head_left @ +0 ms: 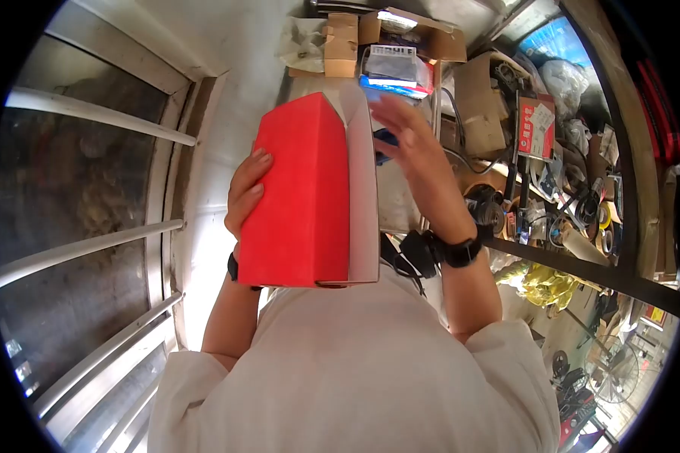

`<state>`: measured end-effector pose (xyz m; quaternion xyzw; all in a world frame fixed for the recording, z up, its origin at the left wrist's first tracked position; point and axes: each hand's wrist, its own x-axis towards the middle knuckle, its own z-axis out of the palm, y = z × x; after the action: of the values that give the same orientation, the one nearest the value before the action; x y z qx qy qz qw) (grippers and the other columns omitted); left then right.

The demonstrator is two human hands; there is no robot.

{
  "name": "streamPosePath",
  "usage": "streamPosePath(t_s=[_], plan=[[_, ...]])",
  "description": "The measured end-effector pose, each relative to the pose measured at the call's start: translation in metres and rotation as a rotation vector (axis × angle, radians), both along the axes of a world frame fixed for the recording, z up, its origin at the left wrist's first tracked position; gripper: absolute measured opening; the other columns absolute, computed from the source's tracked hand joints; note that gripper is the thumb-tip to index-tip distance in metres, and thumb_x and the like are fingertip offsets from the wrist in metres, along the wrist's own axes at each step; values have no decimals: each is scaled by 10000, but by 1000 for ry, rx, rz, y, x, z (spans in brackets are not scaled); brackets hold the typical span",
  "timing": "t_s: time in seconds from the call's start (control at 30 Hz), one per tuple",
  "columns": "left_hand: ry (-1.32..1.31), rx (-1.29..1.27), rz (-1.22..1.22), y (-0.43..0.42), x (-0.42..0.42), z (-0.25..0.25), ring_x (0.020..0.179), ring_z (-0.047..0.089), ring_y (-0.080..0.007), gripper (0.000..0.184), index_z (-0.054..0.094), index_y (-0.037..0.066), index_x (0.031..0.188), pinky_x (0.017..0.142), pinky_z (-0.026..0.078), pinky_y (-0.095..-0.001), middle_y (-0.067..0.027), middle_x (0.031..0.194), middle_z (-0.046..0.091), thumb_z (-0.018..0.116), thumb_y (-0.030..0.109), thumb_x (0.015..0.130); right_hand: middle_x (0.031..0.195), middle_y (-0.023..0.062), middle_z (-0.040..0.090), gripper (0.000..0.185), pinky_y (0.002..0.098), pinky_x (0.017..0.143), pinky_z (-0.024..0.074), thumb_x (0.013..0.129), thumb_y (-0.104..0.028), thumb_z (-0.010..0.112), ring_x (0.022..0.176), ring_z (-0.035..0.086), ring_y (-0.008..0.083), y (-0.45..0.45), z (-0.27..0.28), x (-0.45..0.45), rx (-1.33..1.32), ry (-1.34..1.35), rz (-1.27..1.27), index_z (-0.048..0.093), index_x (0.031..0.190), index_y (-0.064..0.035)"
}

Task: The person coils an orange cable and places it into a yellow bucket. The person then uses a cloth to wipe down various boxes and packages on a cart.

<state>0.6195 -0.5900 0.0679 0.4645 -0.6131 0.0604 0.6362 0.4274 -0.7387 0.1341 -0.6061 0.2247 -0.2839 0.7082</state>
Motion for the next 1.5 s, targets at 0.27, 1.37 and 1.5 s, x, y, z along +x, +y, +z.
streamPosePath(t_s=[0.27, 1.37, 1.5], plan=[[28, 9, -88, -1, 4, -9, 1191, 531, -356, 387, 466, 122, 1249, 1043, 398, -512, -202, 1236, 565, 620, 193, 902, 1008, 9, 630, 316, 213, 764, 441, 950, -236, 557, 874, 573, 68, 0, 2, 25, 391, -79, -131, 580, 1207, -54], [-312, 331, 58, -24, -12, 10, 1207, 500, -409, 551, 515, 66, 1198, 1068, 342, -567, -186, 1281, 532, 707, -30, 691, 1526, 136, 239, 766, 407, 1121, 247, 962, -573, 382, 1406, 245, 252, 4, -42, 0, 594, 27, 63, 164, 1510, -85], [-246, 422, 20, -36, -18, 3, 1232, 477, -397, 598, 511, 64, 1203, 1075, 349, -528, -162, 1304, 514, 728, -37, 655, 1517, 116, 240, 721, 309, 1105, 279, 975, -514, 424, 1398, 256, 207, 28, -24, 10, 679, -41, 118, 186, 1502, -85]])
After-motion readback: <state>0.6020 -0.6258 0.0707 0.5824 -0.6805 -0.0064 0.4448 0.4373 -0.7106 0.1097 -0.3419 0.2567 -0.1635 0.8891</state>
